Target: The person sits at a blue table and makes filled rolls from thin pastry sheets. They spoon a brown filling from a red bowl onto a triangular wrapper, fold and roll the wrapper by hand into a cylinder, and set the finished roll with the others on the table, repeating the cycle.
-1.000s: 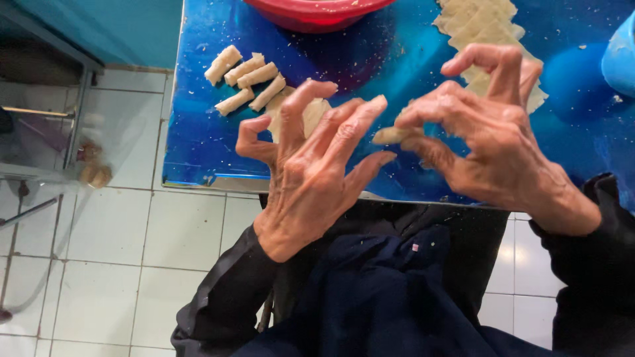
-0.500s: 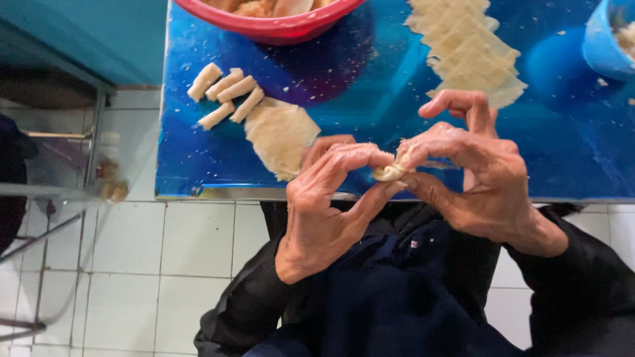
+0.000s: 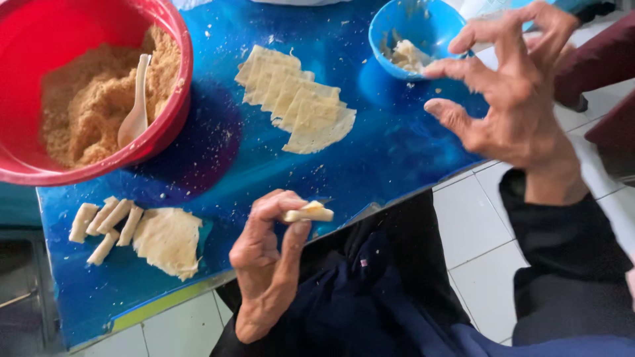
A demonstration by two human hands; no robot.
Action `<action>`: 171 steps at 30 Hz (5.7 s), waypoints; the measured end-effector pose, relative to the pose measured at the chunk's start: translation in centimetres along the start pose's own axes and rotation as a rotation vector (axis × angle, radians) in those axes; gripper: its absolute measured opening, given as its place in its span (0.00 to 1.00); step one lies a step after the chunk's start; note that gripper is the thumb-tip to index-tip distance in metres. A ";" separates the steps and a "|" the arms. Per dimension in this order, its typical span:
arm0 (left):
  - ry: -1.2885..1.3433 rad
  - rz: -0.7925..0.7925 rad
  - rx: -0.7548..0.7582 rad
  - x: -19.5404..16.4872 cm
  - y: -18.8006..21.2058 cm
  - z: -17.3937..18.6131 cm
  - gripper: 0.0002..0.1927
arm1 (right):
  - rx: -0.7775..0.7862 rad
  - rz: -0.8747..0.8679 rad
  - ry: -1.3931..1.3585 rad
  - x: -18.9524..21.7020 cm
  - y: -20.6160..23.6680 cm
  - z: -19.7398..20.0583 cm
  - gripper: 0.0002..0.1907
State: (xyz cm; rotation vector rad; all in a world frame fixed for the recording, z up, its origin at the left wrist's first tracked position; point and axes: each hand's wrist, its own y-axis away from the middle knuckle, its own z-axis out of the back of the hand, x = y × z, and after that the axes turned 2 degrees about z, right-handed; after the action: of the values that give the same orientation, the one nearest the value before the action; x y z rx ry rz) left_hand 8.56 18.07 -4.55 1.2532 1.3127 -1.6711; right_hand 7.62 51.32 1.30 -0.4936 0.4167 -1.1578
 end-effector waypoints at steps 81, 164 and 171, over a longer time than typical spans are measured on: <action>0.428 -0.019 -0.153 5.0 -0.3 -0.2 0.12 | -0.259 0.267 -0.209 13.3 -2.5 -7.2 0.10; 0.567 0.101 -0.074 4.4 0.9 0.3 0.20 | -0.289 0.030 -0.532 11.2 1.7 -6.2 0.16; 0.578 0.083 -0.041 3.4 0.5 0.4 0.19 | -0.228 0.003 -0.480 10.8 2.8 -6.4 0.14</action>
State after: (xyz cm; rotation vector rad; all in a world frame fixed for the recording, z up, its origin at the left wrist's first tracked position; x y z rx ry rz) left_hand 7.82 17.78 -7.90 1.8217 1.5808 -1.2565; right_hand 9.96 41.16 -6.22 -0.9442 0.1309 -0.9527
